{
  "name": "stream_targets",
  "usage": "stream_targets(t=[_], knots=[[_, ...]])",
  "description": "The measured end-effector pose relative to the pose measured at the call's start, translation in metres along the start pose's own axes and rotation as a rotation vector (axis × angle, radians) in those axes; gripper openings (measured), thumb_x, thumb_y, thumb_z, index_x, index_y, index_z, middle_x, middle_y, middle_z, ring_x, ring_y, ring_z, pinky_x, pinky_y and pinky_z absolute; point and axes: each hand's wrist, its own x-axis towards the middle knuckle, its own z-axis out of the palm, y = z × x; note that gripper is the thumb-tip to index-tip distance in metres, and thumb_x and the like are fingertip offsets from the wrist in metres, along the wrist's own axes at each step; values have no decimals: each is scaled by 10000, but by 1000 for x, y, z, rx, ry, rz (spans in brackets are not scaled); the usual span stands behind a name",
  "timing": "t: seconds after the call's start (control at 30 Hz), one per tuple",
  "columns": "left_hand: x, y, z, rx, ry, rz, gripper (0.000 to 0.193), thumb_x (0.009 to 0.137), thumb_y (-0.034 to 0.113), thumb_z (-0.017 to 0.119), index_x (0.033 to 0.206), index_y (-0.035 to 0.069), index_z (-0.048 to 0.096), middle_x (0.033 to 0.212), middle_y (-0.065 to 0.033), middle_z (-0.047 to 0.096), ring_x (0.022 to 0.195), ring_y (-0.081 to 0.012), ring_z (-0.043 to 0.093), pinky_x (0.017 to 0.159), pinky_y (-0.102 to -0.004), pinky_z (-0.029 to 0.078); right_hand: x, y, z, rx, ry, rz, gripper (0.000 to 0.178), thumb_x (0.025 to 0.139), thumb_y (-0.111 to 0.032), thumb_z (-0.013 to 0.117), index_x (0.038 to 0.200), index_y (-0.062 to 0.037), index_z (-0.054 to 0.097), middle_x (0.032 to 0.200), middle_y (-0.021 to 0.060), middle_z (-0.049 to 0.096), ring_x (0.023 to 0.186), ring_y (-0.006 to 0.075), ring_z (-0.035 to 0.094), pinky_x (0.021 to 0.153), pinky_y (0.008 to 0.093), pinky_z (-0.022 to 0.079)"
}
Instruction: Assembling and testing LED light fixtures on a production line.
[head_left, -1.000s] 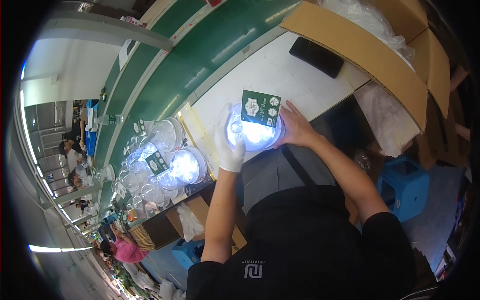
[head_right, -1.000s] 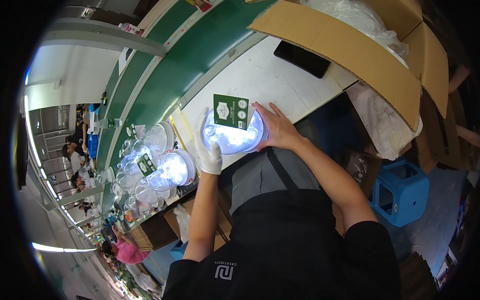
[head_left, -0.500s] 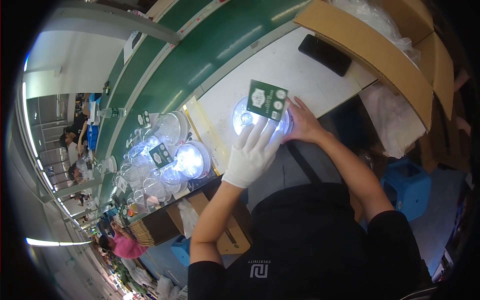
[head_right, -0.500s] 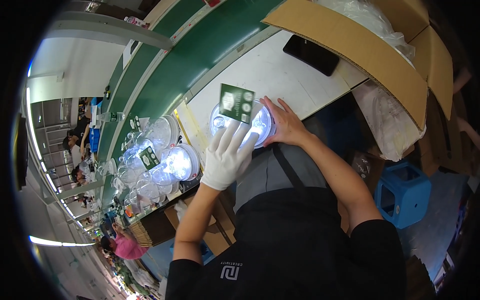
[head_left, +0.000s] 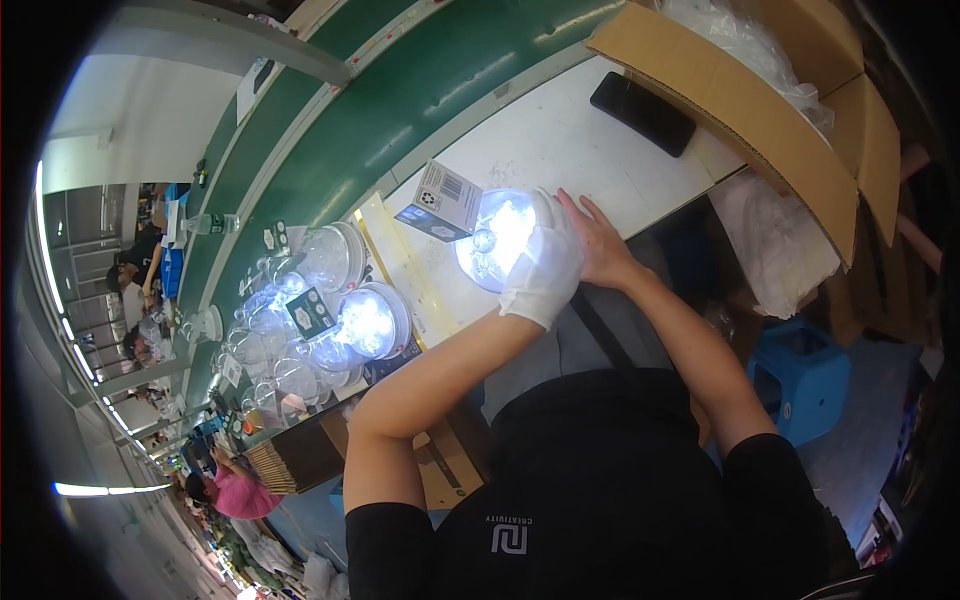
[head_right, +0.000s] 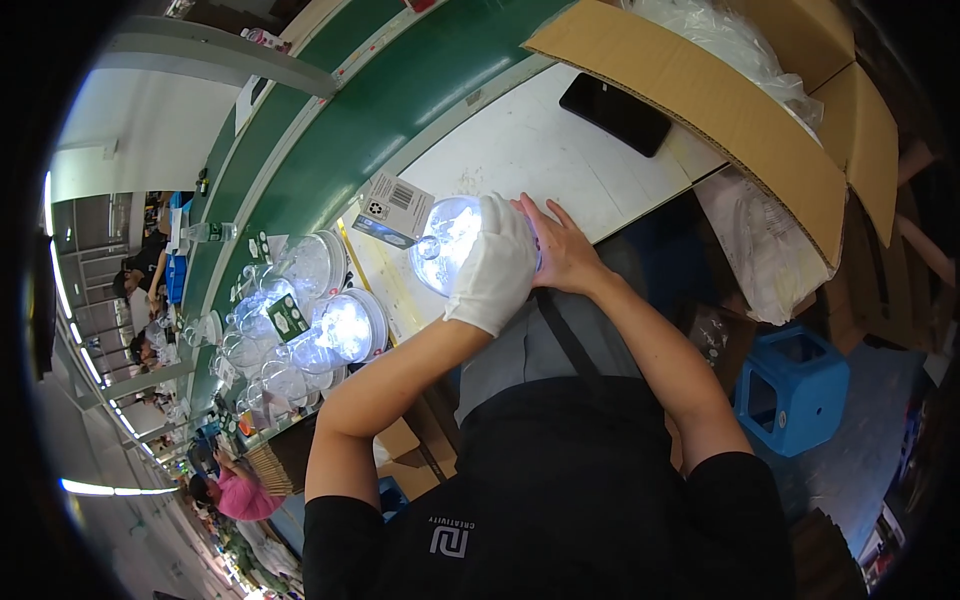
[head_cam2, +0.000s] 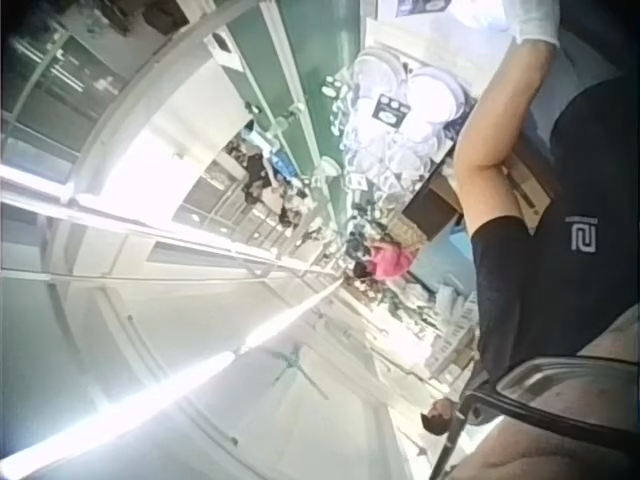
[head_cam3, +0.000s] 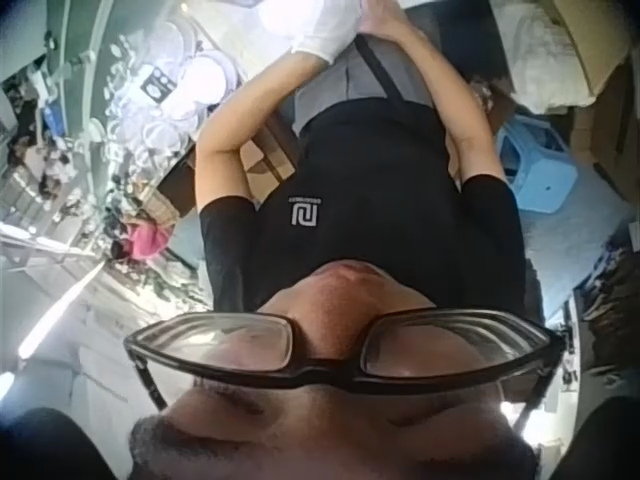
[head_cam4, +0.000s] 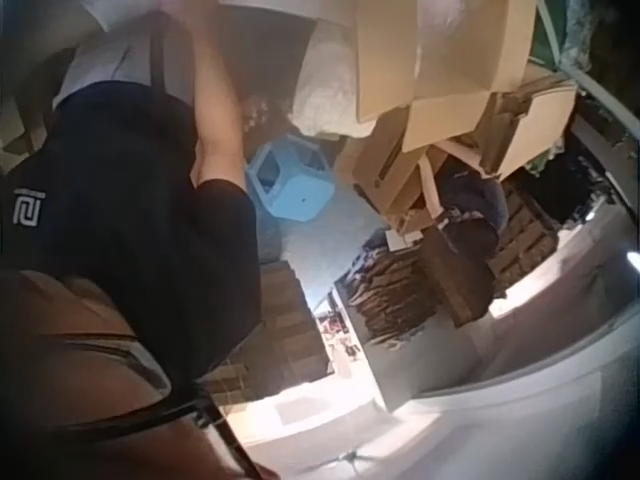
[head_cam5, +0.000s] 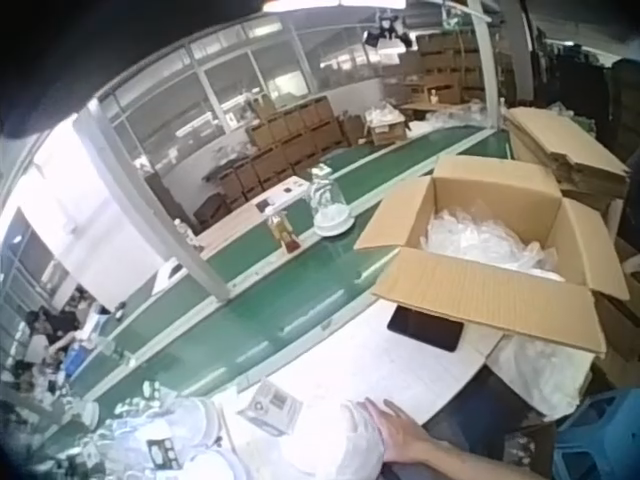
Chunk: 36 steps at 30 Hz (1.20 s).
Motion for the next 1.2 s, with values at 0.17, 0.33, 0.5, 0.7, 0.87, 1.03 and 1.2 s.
stream_targets(t=[0.17,0.33,0.5,0.7,0.87,1.03,1.2], knots=[[-26,32,38,55,141,54,548,939,250,492,1333,-118,594,1386,-290,577,1354,-441,499,1205,-548,286,2,-1,6,-65,6,-16,1357,660,-464,929,1626,-26,82,1602,130,433,1479,264,418,1290,471,167],[-76,35,60,-410,301,148,500,897,160,598,1335,-80,600,1425,-197,586,1405,-348,487,1209,-483,329,3,5,15,-49,46,-57,1363,649,-503,926,1617,-10,102,1598,134,438,1467,267,436,1291,474,158],[-135,66,75,-1495,307,-542,422,897,126,701,1292,4,619,1368,-200,590,1319,-374,540,1131,-427,403,3,-6,-3,44,3,-18,1424,587,-531,951,1612,-1,117,1581,136,460,1454,278,455,1289,483,155],[-102,28,103,-2032,614,-1070,525,1104,285,438,1498,-62,427,1478,-200,517,1382,-276,485,1162,-390,359,4,-8,-6,42,-37,1,1487,531,-573,963,1613,-4,115,1580,135,464,1442,291,471,1291,484,147],[-77,-33,124,-2295,592,-787,555,1090,337,450,1488,-50,452,1417,-144,561,1328,-238,515,1138,-368,383,5,-11,2,9,-35,4,1500,521,-595,963,1617,-22,114,1584,137,457,1447,300,465,1293,483,147],[-48,-98,62,-2147,255,-272,540,1001,354,592,1388,-23,598,1308,-132,652,1234,-214,587,1093,-349,413,3,-3,-3,61,-27,10,1504,510,-588,963,1615,-16,118,1580,141,459,1458,284,451,1292,479,154],[-19,-121,65,-1919,109,-106,526,988,385,594,1316,-22,657,1278,-130,677,1188,-230,617,1076,-339,429,4,-4,-5,37,-28,-11,1497,503,-568,965,1611,-12,126,1579,143,458,1476,262,425,1291,476,149]])
